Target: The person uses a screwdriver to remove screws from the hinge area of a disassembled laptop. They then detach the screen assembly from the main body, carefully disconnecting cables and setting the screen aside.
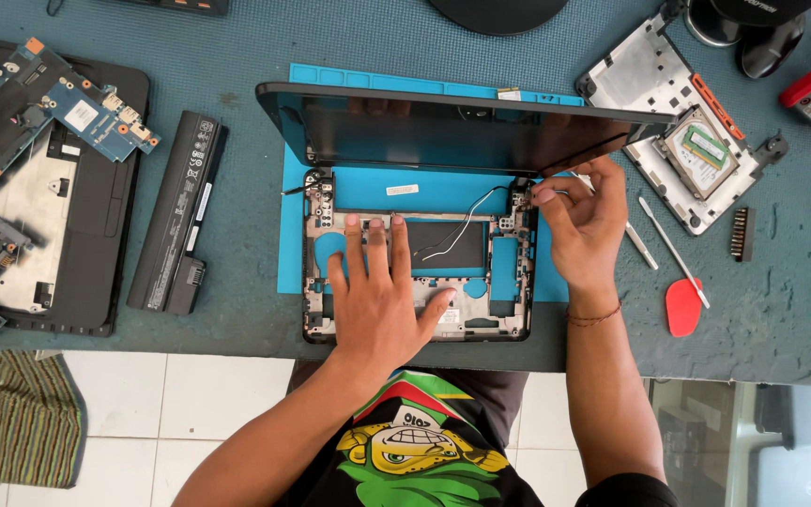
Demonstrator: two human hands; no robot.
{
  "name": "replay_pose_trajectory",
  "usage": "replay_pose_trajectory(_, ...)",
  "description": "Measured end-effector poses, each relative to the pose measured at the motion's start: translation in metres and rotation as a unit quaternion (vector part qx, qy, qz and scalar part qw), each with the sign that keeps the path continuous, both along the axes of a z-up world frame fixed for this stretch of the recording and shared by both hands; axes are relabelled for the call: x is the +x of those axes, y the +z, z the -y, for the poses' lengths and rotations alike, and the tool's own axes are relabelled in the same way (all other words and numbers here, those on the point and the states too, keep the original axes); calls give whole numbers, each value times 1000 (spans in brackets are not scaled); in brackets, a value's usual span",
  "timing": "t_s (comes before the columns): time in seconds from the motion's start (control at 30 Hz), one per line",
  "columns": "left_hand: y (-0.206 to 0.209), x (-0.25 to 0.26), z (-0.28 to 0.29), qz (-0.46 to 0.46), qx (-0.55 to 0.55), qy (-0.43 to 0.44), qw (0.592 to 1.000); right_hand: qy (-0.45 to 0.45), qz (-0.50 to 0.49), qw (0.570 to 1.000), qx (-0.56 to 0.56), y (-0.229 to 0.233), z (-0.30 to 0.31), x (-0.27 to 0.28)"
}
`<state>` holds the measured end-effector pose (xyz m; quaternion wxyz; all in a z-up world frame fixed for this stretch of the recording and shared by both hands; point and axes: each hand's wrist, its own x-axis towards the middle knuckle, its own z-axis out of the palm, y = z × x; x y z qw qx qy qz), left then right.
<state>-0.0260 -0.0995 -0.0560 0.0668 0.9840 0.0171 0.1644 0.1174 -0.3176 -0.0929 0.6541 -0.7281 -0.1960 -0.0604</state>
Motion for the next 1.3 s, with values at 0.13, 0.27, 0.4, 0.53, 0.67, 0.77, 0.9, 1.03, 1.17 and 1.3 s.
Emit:
replay_pose_trajectory(0.13, 2, 0, 1, -7, 6, 1, 1000, -23, 12, 1000, -14, 15, -5, -4)
replay_pose_trajectory(0.27, 1, 0, 1, -3, 10, 2, 1000, -36, 4, 999, -41, 15, 5, -3)
replay_pose_trajectory(0.4, -1, 0, 1, 1, 9, 0, 1000, -49, 6, 997, -51, 20, 5, -6)
replay_pose_trajectory(0.53, -2, 1, 1, 11, -12, -12, 1000, -26, 17, 997, -65, 5, 6, -6)
replay_pose_trajectory(0.67, -2, 1, 1, 20, -33, -21, 999, -12, 15, 999, -47, -16, 11, -1)
replay_pose_trajectory(0.77, -3, 0, -1, 26, -59, -20, 998, -14, 21, 999, -42, -14, 7, 0)
replay_pose_trajectory(0.9, -6, 1, -3, 40, -94, -8, 995, -24, 26, 999, -32, -6, 2, -4)
replay_pose_trajectory(1.03, -6, -1, -2, 42, -76, -12, 996, -60, 56, 996, -35, 13, 7, -6)
replay_pose_trajectory(1.17, -6, -2, -2, 39, -61, -10, 997, -161, 97, 971, -150, 47, 14, -20)
replay_pose_trajectory(1.3, -12, 0, -2, 52, -37, -9, 998, -203, 142, 891, -380, 49, 26, -40)
